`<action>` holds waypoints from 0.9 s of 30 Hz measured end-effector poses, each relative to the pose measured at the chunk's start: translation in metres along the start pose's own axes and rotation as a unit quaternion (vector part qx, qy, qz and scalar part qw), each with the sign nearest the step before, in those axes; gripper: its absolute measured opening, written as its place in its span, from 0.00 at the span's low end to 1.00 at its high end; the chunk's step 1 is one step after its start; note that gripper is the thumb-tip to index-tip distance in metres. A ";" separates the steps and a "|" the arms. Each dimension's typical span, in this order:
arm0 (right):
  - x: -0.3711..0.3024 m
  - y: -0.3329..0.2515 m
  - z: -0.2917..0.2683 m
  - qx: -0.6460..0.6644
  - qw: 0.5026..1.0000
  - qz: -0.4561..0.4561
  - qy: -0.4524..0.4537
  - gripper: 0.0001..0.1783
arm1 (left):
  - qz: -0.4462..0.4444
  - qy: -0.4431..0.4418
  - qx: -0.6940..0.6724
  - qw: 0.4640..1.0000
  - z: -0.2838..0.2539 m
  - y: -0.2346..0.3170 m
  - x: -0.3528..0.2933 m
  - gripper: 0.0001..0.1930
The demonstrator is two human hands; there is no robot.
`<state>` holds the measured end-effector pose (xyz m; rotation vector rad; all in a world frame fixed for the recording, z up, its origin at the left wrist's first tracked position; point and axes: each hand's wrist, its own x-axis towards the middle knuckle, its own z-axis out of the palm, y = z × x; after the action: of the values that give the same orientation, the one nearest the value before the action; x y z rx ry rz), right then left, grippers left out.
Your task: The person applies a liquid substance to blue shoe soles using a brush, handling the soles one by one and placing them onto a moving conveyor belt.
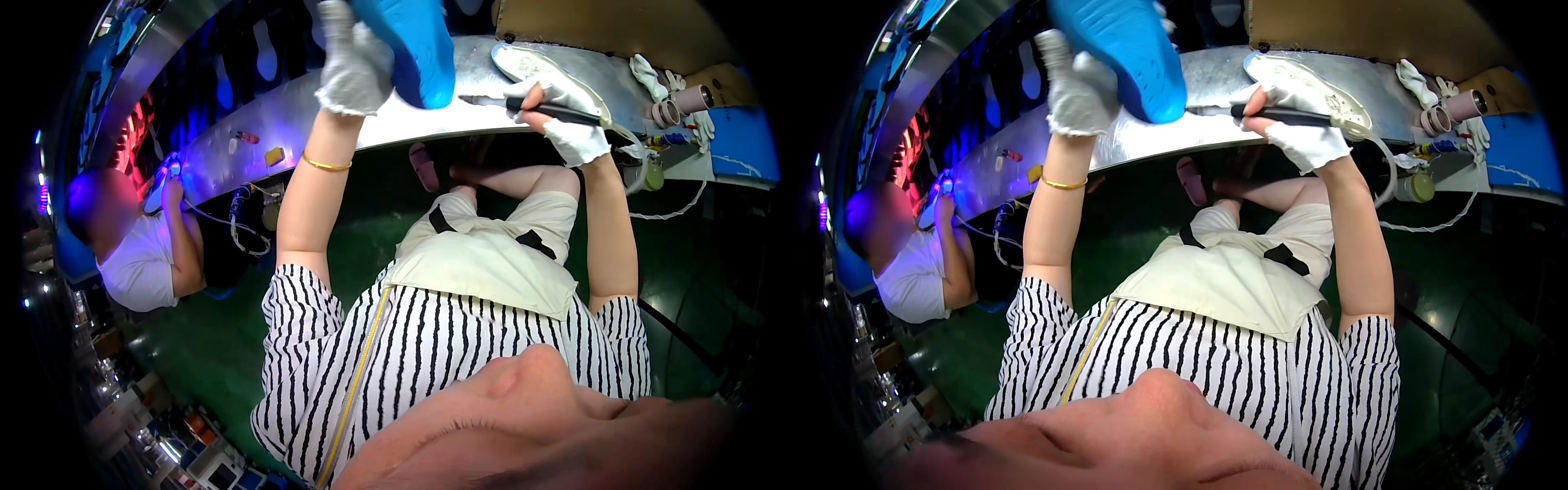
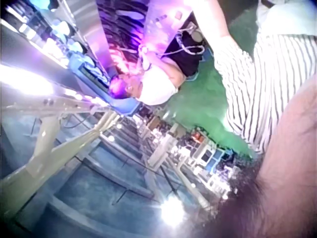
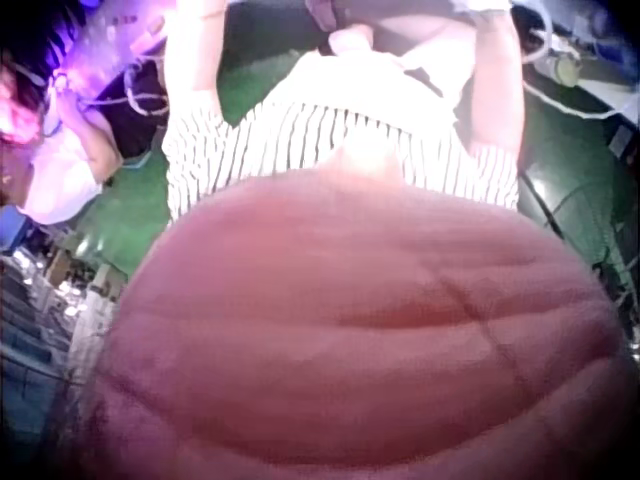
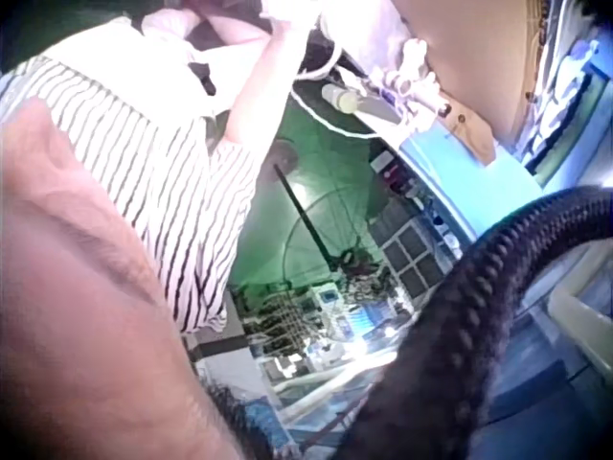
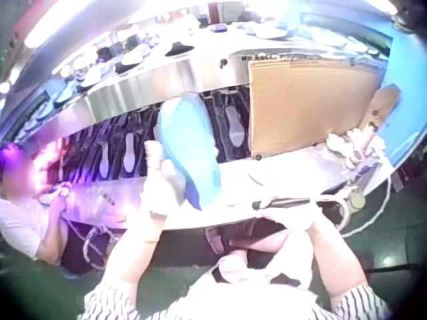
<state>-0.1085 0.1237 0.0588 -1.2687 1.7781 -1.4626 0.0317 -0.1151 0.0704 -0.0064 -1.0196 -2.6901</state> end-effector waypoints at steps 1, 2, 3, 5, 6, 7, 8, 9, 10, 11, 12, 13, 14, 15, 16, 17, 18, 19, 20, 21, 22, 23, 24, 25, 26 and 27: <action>-0.002 -0.002 0.001 0.053 0.998 0.004 0.022 0.06 | 0.014 -0.005 -0.028 0.999 -0.005 0.004 -0.003 0.36; -0.004 -0.004 0.001 0.106 0.993 0.007 0.045 0.06 | 0.013 -0.005 -0.054 0.998 -0.017 0.003 -0.005 0.36; -0.005 -0.001 0.005 0.147 0.987 -0.006 0.059 0.07 | 0.016 0.006 -0.072 0.997 -0.028 0.005 -0.015 0.37; -0.011 0.006 0.013 0.154 0.984 -0.009 0.094 0.08 | -0.069 -0.054 -0.146 0.985 -0.070 -0.014 -0.022 0.35; -0.015 0.008 0.015 0.157 0.981 -0.010 0.117 0.09 | -0.136 -0.099 -0.199 0.966 -0.066 -0.027 -0.024 0.35; -0.020 0.013 0.015 0.165 0.977 0.009 0.135 0.10 | -0.140 -0.104 -0.197 0.965 -0.020 -0.040 -0.029 0.32; -0.022 0.006 0.021 0.153 0.981 0.027 0.119 0.10 | -0.114 0.048 -0.216 0.969 -0.058 -0.056 -0.039 0.29; -0.025 0.010 0.022 0.137 0.981 0.023 0.133 0.11 | -0.107 0.031 -0.231 0.967 -0.040 -0.069 -0.042 0.28; -0.025 0.013 0.025 0.122 0.983 0.014 0.140 0.11 | -0.092 0.015 -0.243 0.966 -0.017 -0.083 -0.051 0.27; -0.024 0.012 0.027 0.108 0.982 -0.012 0.154 0.10 | -0.089 0.013 -0.239 0.967 -0.015 -0.095 -0.055 0.29; -0.022 0.011 0.027 0.093 0.980 -0.037 0.170 0.10 | -0.088 0.010 -0.237 0.967 -0.012 -0.106 -0.057 0.31; -0.021 0.010 0.025 0.076 0.977 -0.062 0.191 0.10 | -0.079 0.009 -0.222 0.972 0.003 -0.113 -0.057 0.32; -0.018 0.012 0.022 0.033 0.970 -0.117 0.210 0.10 | -0.076 -0.020 -0.220 0.972 0.016 -0.121 -0.056 0.32; -0.016 0.008 0.024 0.020 0.969 -0.125 0.214 0.09 | -0.069 -0.023 -0.231 0.970 0.024 -0.128 -0.057 0.32; -0.014 0.001 0.027 0.007 0.967 -0.132 0.219 0.09 | -0.062 -0.027 -0.242 0.968 0.029 -0.134 -0.058 0.33; -0.016 -0.009 0.028 -0.059 0.970 -0.153 0.179 0.09 | -0.065 -0.067 -0.277 0.956 0.028 -0.140 -0.058 0.36; -0.021 -0.004 0.034 -0.028 0.978 -0.125 0.166 0.09 | -0.065 -0.027 -0.267 0.961 0.029 -0.144 -0.057 0.36; -0.027 -0.013 0.043 -0.038 0.977 -0.168 0.128 0.09 | -0.058 0.020 -0.256 0.965 0.026 -0.146 -0.058 0.36; -0.035 -0.022 0.051 -0.048 0.972 -0.211 0.090 0.10 | -0.050 0.066 -0.245 0.966 0.023 -0.146 -0.060 0.37; -0.040 -0.020 0.052 0.109 0.984 -0.133 0.055 0.11 | -0.031 0.092 -0.191 0.977 0.030 -0.143 -0.061 0.36; -0.040 -0.014 0.050 0.102 0.984 -0.125 0.076 0.11 | -0.032 0.095 -0.182 0.978 0.029 -0.142 -0.061 0.36; -0.042 -0.014 0.047 0.058 0.985 -0.125 0.100 0.11 | -0.034 0.097 -0.174 0.979 0.028 -0.140 -0.062 0.36; -0.044 -0.019 0.045 0.013 0.984 -0.126 0.125 0.10 | -0.036 0.099 -0.164 0.981 0.029 -0.139 -0.063 0.35; -0.043 -0.018 0.044 -0.016 0.987 -0.117 0.107 0.10 | -0.027 0.101 -0.164 0.981 0.034 -0.137 -0.062 0.36; -0.041 -0.002 0.049 -0.002 0.983 -0.148 0.110 0.10 | -0.019 0.101 -0.160 0.982 0.030 -0.139 -0.060 0.35; -0.042 -0.003 0.053 -0.052 0.973 -0.197 0.110 0.11 | -0.009 0.105 -0.158 0.982 0.024 -0.139 -0.057 0.35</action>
<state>-0.0450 0.1363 0.0393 -1.6401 1.8354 -1.8057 0.0501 0.0146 -0.0075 0.2217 -0.5272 -2.7652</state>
